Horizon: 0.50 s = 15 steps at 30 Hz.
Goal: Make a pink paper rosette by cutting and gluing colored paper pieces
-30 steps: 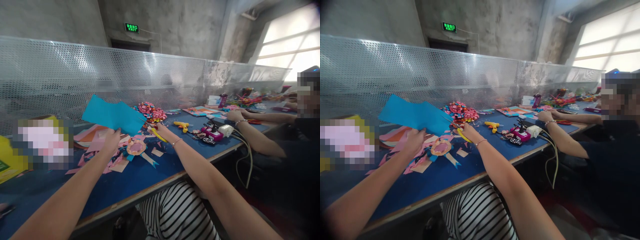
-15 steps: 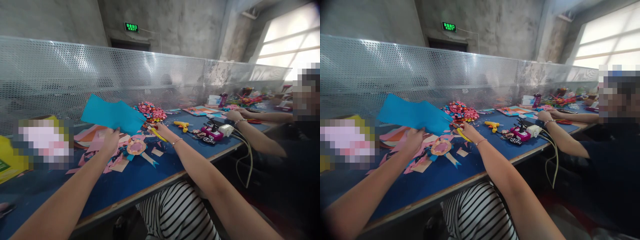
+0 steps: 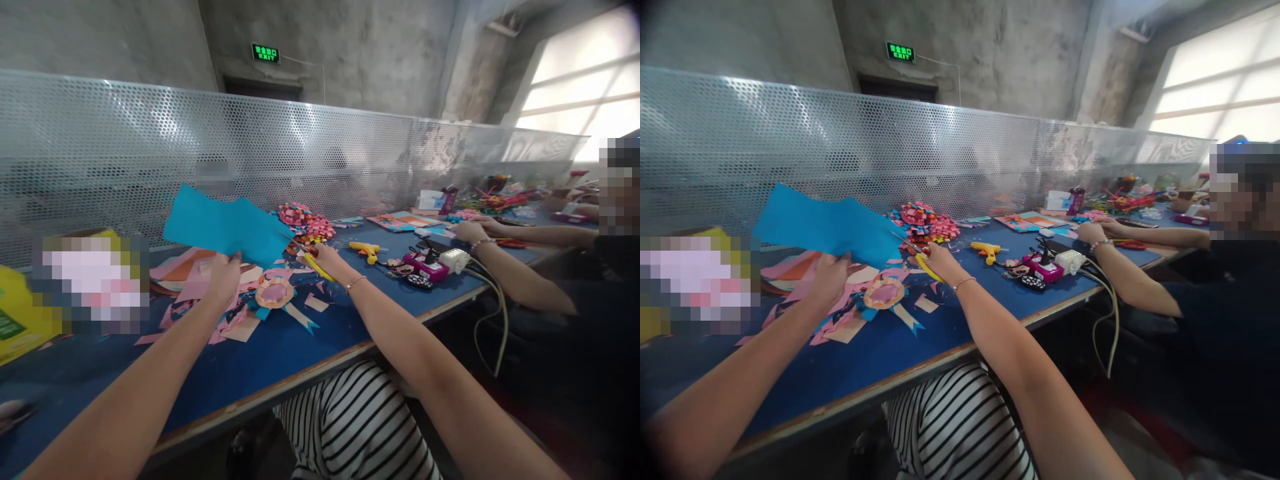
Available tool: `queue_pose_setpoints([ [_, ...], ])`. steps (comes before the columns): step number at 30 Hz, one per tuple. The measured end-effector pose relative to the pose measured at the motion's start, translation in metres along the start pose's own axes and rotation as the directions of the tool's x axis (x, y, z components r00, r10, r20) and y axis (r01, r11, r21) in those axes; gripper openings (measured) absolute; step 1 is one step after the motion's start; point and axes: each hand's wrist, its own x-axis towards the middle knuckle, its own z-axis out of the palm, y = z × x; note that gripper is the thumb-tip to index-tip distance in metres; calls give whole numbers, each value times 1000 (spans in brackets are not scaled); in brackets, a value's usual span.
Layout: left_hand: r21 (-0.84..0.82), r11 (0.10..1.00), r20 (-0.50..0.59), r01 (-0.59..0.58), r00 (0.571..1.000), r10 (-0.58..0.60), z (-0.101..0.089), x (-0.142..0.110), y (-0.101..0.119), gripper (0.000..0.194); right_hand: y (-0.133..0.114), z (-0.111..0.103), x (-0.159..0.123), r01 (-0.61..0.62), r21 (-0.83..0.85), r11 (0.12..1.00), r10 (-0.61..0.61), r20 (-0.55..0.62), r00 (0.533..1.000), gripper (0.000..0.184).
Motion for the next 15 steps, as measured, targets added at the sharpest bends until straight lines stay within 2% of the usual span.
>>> queue_pose_setpoints([
  [4,-86,994,88,66,994,-58,0,-3,6,29,2,0,1,0,-38,999,0,-17,1000,46],
  [15,-113,991,91,77,994,-66,-2,2,-3,29,3,-5,0,63,-83,995,-62,16,998,43],
])
